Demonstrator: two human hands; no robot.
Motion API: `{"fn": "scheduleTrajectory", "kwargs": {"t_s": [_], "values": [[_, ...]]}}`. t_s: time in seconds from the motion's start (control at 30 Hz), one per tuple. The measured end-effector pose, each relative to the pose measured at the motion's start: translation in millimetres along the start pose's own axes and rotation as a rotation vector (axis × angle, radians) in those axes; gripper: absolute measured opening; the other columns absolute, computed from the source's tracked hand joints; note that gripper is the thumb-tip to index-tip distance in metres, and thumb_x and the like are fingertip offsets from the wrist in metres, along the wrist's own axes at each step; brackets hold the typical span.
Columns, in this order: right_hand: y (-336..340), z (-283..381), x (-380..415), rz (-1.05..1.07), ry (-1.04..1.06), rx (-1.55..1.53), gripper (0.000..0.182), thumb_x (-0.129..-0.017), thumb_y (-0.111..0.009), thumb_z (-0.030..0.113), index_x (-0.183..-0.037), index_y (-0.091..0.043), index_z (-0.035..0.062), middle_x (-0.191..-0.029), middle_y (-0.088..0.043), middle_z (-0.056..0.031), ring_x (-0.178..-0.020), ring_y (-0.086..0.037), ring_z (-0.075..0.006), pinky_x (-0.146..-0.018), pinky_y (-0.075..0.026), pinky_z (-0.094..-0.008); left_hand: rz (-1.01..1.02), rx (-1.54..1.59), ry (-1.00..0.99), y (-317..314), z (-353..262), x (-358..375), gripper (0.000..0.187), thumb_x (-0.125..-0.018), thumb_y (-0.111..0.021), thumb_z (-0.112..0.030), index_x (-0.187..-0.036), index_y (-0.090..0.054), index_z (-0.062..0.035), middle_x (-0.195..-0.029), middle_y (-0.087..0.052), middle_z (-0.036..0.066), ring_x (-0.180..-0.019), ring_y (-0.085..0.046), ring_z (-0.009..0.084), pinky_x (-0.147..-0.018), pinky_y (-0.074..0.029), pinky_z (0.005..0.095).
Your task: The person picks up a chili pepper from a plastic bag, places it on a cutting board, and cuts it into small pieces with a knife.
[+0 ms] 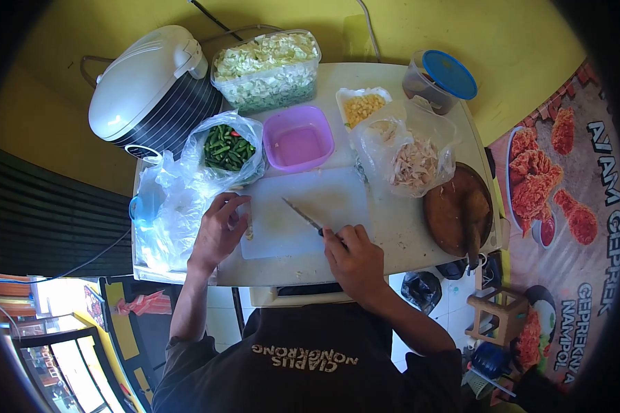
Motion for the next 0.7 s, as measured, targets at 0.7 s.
{"fn": "scheduleTrajectory", "kwargs": {"t_s": [0.7], "values": [[25, -66, 2, -0.019, -0.179, 0.087, 0.024, -0.096, -0.073, 0.012, -0.119, -0.073, 0.0058, -0.103, -0.066, -0.0091, -0.075, -0.072, -0.0261, -0.063, -0.057, -0.0382, -0.279, -0.192, -0.151, 75, -1, -82, 0.019, -0.096, -0.071, -0.003, -0.114, -0.076, -0.0007, -0.106, -0.076, 0.016, -0.084, -0.074, 0.0308, -0.076, -0.059, 0.0387]]}}
Point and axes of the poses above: each hand's wrist, its own x-axis away from the middle knuckle, its own y-axis out of the back of the hand, z = x × y, the point moved 4 cm from there along -x, towards the middle knuckle
